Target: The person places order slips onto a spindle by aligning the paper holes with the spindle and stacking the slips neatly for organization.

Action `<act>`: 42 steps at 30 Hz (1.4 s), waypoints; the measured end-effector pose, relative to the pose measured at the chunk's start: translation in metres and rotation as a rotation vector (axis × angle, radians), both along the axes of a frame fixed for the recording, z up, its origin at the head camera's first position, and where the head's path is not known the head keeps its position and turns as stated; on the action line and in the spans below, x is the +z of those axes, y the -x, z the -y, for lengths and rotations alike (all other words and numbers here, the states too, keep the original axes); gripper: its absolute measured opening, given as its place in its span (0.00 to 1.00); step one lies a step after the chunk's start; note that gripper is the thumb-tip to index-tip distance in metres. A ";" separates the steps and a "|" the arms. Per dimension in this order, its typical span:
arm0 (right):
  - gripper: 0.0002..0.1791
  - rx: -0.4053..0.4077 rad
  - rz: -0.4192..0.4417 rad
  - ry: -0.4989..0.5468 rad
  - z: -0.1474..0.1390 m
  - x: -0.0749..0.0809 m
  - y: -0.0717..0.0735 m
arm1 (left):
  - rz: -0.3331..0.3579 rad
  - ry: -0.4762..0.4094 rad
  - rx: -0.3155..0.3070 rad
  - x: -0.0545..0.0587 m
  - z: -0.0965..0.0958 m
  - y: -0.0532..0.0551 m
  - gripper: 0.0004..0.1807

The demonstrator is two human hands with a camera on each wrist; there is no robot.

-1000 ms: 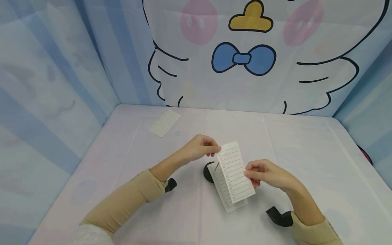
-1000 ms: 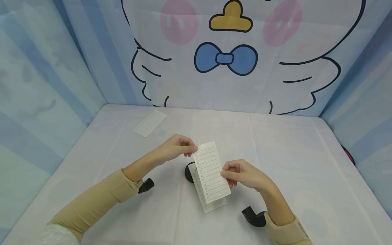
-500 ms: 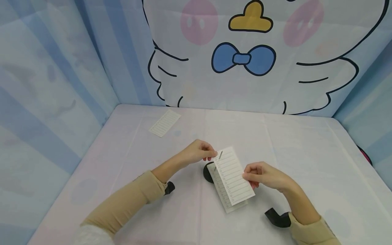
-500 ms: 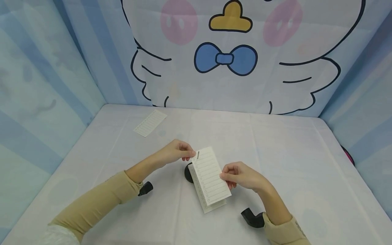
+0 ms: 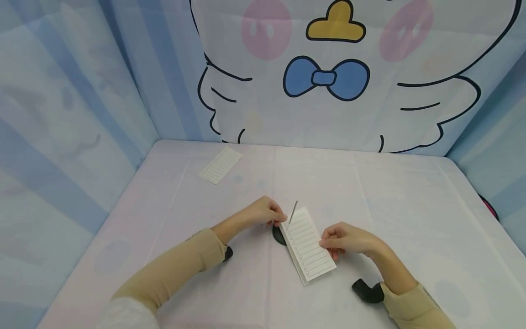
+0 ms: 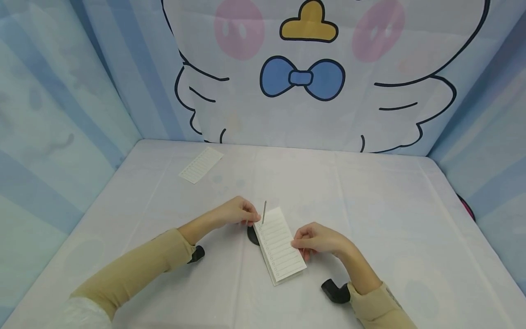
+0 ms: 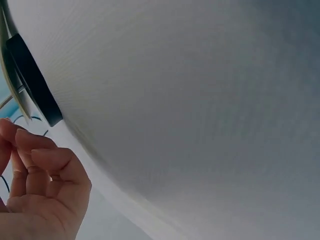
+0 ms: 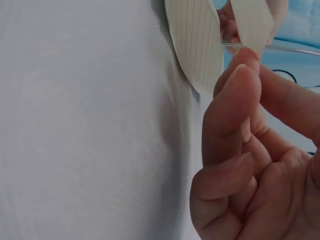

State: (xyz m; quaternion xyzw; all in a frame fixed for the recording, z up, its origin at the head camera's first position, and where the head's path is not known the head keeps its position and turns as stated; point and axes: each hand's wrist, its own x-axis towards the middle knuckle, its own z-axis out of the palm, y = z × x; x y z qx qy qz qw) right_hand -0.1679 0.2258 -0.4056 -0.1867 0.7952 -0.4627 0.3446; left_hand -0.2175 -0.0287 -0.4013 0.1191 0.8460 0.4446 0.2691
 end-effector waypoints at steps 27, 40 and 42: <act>0.11 -0.024 0.017 -0.164 0.009 -0.011 0.004 | 0.003 0.207 0.006 -0.012 -0.003 0.006 0.09; 0.12 -0.035 0.039 -0.171 0.010 -0.010 0.004 | -0.006 0.220 -0.002 -0.011 -0.002 0.004 0.09; 0.13 -0.034 0.042 -0.169 0.010 -0.010 0.004 | -0.004 0.219 -0.003 -0.011 -0.002 0.004 0.09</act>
